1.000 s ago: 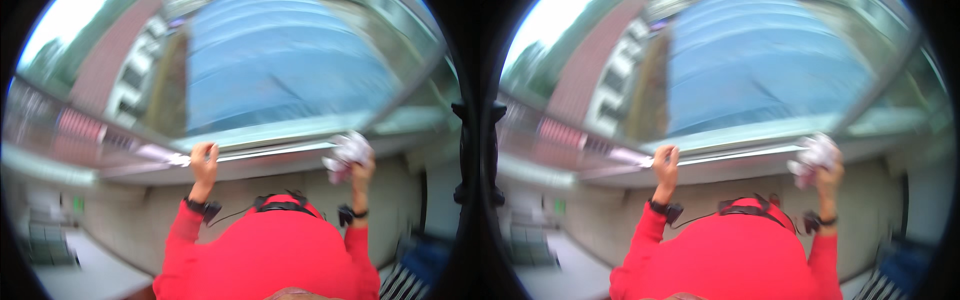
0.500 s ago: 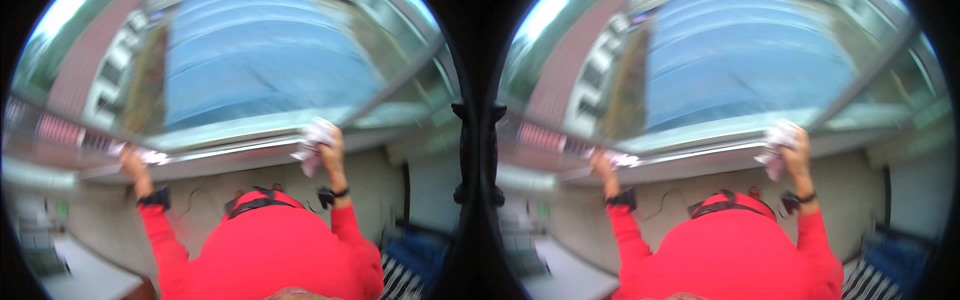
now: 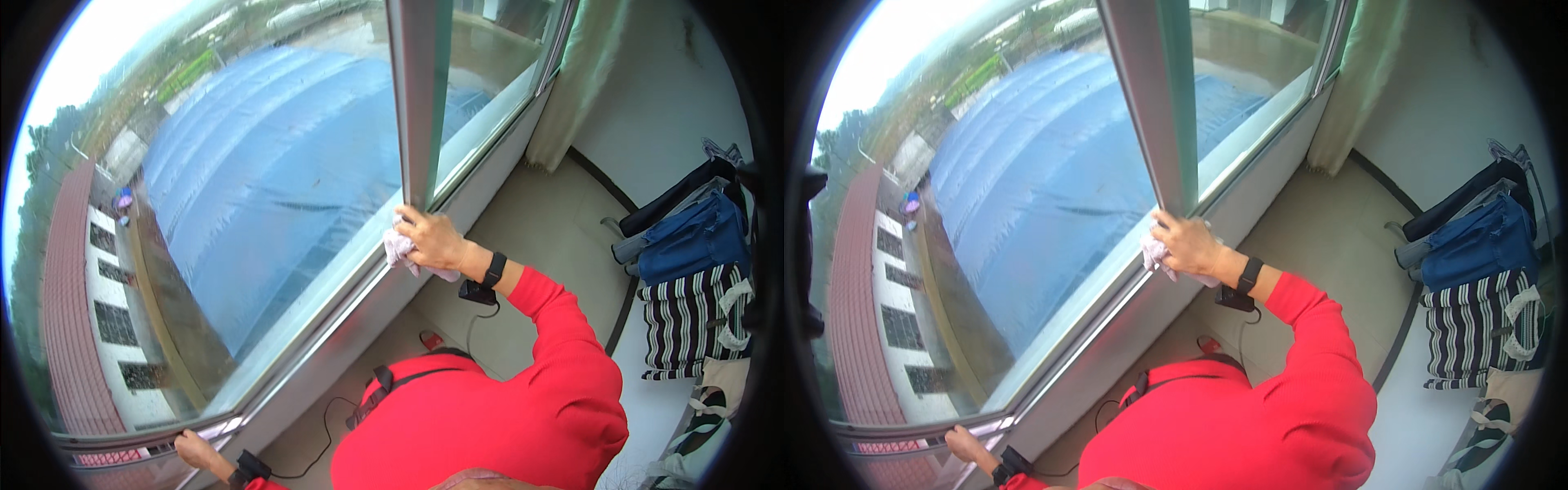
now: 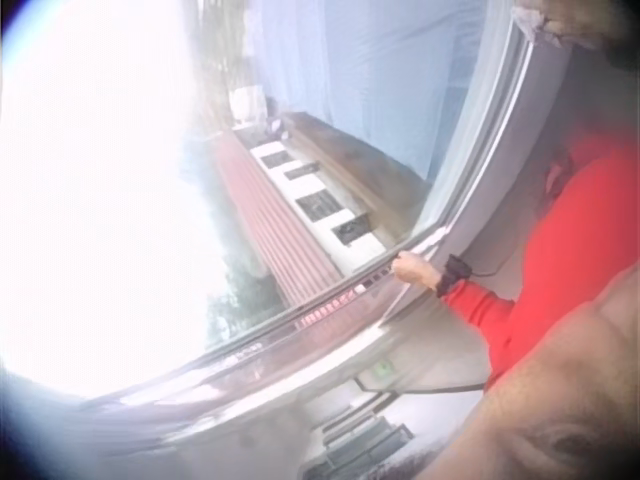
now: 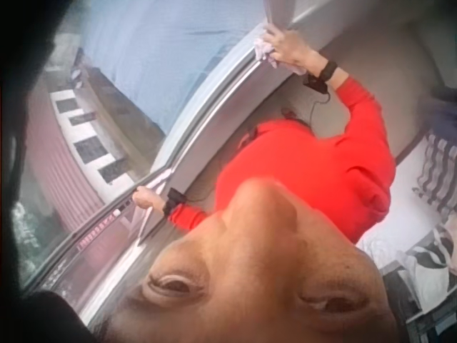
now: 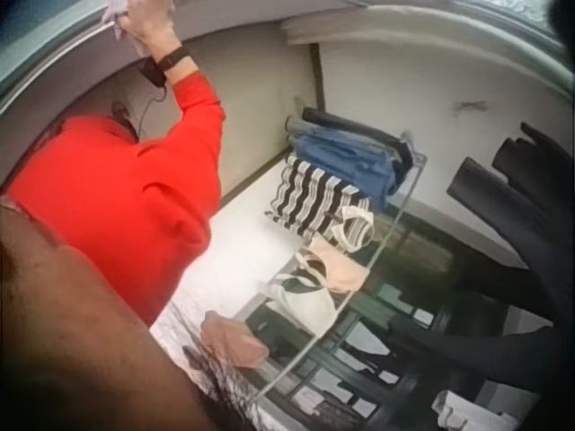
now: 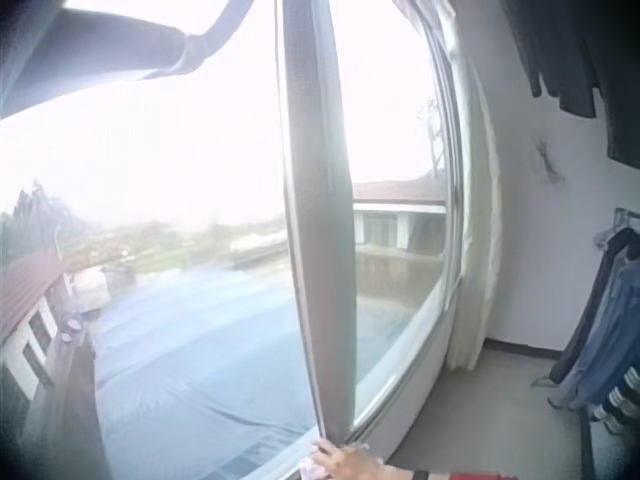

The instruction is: The person wipes the window frame and glass with a cloth. They open and close the window multiple times to access different sections of the frame and glass, continuing to wipe the surfaces.

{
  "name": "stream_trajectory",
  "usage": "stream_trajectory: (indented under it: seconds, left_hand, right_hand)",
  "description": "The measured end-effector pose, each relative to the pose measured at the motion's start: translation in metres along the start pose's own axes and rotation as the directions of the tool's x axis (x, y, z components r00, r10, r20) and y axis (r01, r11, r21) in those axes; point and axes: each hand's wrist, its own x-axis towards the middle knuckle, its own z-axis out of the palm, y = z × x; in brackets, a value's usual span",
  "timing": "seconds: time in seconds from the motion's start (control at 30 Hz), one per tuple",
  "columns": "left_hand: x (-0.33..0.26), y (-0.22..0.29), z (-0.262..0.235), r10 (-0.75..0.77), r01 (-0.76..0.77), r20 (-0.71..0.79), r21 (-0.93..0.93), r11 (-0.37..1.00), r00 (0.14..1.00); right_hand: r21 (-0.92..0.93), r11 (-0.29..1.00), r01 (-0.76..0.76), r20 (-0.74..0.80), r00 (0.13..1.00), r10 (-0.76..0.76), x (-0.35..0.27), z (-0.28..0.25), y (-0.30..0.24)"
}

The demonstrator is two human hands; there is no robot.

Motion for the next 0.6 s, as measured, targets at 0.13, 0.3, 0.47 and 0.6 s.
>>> stream_trajectory:
  seconds: [0.13,0.3,0.47,0.6]
  left_hand:
    - [0.002,0.013,0.003,-0.032,0.030,0.033,0.070,0.997,0.999]
    - [-0.023,0.024,-0.008,0.274,-0.268,0.002,0.226,0.937,0.962]
    - [-0.035,0.023,-0.022,0.511,-0.494,0.127,0.527,0.692,0.850]
    - [-0.022,0.024,-0.014,0.450,-0.603,0.411,0.633,0.485,0.793]
  right_hand:
    - [-0.072,0.994,0.088,-0.034,0.995,-0.091,0.004,0.001,0.017]
    - [-0.013,0.990,0.137,-0.039,0.990,-0.137,0.004,0.006,0.021]
    - [-0.079,0.986,0.147,0.007,0.989,-0.147,0.005,0.013,0.024]
    - [-0.151,0.980,0.129,0.049,0.991,-0.123,0.007,0.018,0.021]
